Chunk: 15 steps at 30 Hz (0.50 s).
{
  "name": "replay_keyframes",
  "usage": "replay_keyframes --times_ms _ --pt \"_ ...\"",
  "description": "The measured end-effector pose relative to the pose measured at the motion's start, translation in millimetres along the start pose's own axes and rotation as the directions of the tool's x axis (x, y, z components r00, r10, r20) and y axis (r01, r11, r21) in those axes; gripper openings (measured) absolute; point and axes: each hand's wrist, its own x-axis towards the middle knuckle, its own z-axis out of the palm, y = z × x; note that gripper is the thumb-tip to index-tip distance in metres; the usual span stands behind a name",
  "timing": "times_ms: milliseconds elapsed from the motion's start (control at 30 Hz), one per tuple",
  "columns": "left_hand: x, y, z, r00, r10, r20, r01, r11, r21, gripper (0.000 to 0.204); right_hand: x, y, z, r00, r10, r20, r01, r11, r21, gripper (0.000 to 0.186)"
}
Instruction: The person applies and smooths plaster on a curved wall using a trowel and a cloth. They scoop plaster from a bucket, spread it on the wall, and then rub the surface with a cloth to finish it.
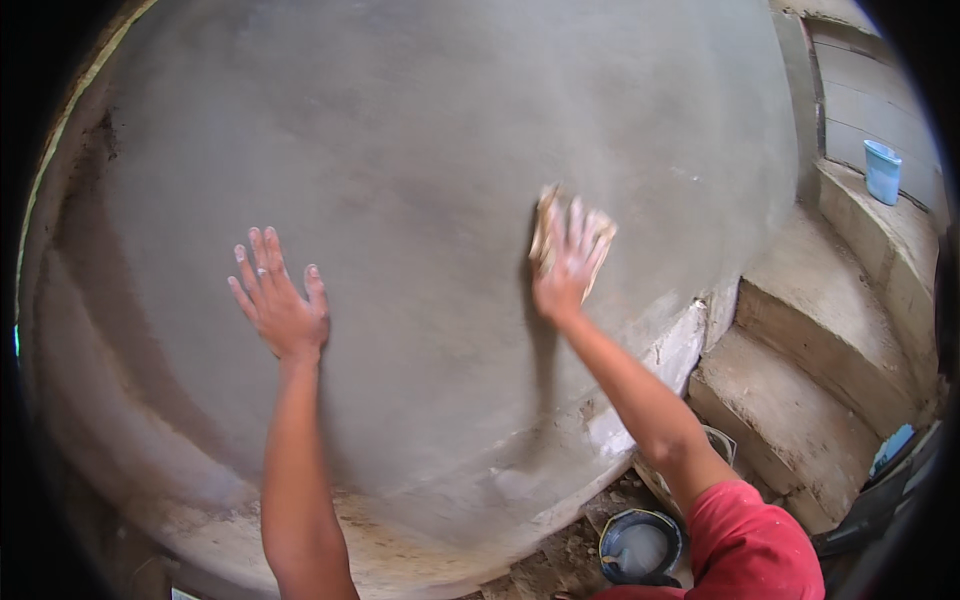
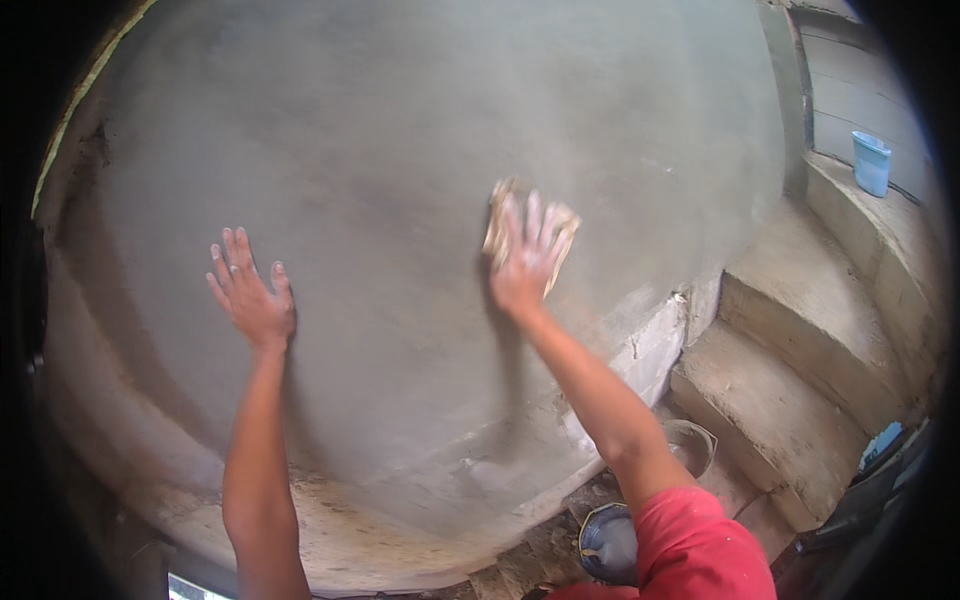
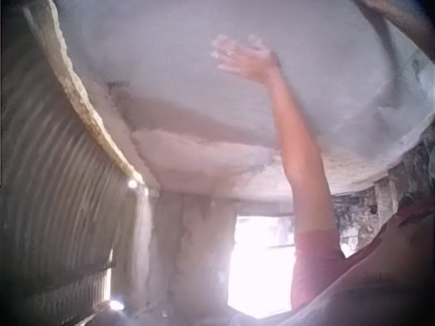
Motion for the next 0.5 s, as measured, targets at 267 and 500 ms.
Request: replay_keyframes --times_ms 267,500 --pt "2.4 7.7 0.6 1.000 -0.001 -0.019 0.001 1.000 -0.016 0.079 51.9 25.8 3.4 0.964 0.245 -0.106 -0.240 0.969 0.058 0.074" --pt "5.5 2.5 7.6 0.999 0.019 -0.034 -0.020 1.000 -0.022 0.078 -80.4 31.9 -4.5 0.985 -0.034 0.167 0.040 0.999 -0.031 0.084"
